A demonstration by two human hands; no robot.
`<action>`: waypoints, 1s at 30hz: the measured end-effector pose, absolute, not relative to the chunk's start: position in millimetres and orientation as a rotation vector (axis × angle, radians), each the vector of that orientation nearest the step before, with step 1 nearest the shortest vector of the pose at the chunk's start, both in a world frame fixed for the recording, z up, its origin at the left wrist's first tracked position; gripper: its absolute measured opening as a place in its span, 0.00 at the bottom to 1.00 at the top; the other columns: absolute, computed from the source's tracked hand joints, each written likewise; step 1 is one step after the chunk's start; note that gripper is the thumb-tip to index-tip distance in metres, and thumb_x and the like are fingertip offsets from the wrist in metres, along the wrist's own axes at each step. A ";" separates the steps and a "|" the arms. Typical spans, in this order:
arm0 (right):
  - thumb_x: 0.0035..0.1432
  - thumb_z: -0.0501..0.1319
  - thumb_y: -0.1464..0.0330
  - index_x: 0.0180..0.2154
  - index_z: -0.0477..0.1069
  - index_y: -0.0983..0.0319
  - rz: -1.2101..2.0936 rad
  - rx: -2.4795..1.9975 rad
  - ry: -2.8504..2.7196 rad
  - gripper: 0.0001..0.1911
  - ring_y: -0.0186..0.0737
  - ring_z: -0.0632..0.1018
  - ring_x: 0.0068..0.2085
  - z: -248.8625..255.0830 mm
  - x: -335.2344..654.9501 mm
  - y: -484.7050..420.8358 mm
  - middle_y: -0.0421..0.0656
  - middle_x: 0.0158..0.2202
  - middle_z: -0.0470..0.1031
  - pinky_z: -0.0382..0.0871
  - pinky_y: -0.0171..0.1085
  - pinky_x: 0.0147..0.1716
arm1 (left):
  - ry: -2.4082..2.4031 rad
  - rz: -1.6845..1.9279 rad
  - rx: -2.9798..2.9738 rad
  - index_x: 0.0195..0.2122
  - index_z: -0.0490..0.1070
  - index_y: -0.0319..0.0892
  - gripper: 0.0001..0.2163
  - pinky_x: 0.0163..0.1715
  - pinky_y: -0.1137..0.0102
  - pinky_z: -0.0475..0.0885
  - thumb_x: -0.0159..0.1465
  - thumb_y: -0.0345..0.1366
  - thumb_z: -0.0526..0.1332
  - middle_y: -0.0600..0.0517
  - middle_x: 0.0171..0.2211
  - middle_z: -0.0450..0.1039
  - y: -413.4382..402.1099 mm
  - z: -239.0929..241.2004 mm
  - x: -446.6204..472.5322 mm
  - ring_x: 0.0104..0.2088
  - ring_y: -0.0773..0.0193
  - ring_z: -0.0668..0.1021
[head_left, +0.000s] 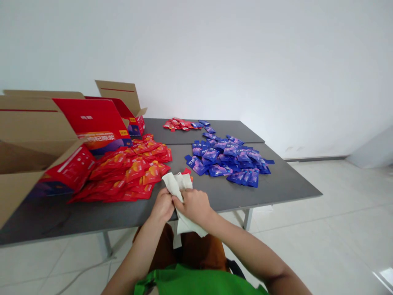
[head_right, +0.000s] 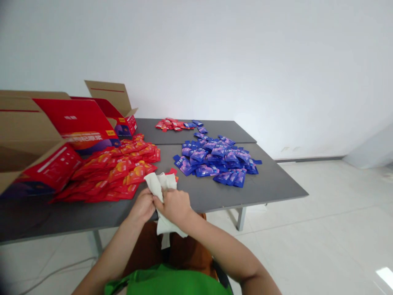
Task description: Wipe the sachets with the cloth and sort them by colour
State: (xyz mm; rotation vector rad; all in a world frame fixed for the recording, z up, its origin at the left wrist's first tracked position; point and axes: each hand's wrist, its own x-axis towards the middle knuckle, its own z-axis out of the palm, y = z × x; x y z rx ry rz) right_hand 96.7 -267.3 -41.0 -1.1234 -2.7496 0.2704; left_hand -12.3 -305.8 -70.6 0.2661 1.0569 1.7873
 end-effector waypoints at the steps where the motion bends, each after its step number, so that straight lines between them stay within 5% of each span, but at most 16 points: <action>1: 0.64 0.48 0.49 0.44 0.76 0.55 0.274 -1.137 -2.722 0.25 0.45 0.80 0.36 -44.5 98.3 -271.6 0.45 0.38 0.80 0.69 0.39 0.36 | 1.066 1.792 0.259 0.28 0.76 0.34 0.20 0.46 0.63 0.74 0.36 0.15 0.52 0.47 0.28 0.79 -304.9 -69.3 -11.8 0.43 0.51 0.80; 8: 0.62 0.50 0.46 0.49 0.74 0.52 0.315 -1.377 -2.484 0.25 0.45 0.80 0.38 -48.6 96.7 -246.1 0.46 0.38 0.80 0.68 0.37 0.35 | 1.153 1.741 0.240 0.34 0.77 0.34 0.18 0.41 0.68 0.75 0.44 0.14 0.57 0.44 0.34 0.80 -301.4 -64.8 -9.1 0.38 0.58 0.81; 12: 0.61 0.51 0.46 0.40 0.77 0.56 0.321 -1.567 -2.355 0.25 0.48 0.80 0.36 -38.5 116.5 -222.1 0.48 0.35 0.80 0.66 0.37 0.31 | 1.256 1.772 0.255 0.40 0.76 0.34 0.14 0.38 0.67 0.76 0.52 0.19 0.64 0.42 0.36 0.80 -305.7 -72.1 -6.0 0.35 0.59 0.81; 18: 0.63 0.50 0.47 0.30 0.76 0.60 0.286 -1.549 -2.218 0.27 0.42 0.79 0.32 -2.8 160.3 -208.0 0.47 0.29 0.79 0.58 0.33 0.25 | 1.524 2.181 0.527 0.54 0.70 0.50 0.22 0.48 0.76 0.71 0.59 0.28 0.65 0.52 0.46 0.78 -322.4 -75.8 5.2 0.53 0.64 0.75; 24: 0.66 0.45 0.48 0.28 0.74 0.62 0.406 -1.260 -2.308 0.31 0.36 0.75 0.28 -5.2 147.4 -223.2 0.43 0.26 0.76 0.56 0.31 0.24 | 1.645 1.968 0.722 0.37 0.78 0.45 0.11 0.54 0.75 0.65 0.54 0.24 0.66 0.46 0.46 0.78 -333.4 -87.9 24.0 0.59 0.57 0.69; 30: 0.62 0.50 0.46 0.37 0.77 0.57 0.410 -1.165 -2.599 0.26 0.41 0.79 0.36 -31.0 111.9 -252.3 0.44 0.36 0.79 0.65 0.33 0.34 | 1.981 1.479 1.130 0.29 0.76 0.46 0.09 0.55 0.65 0.60 0.48 0.26 0.68 0.41 0.42 0.77 -343.1 -90.7 23.7 0.62 0.42 0.62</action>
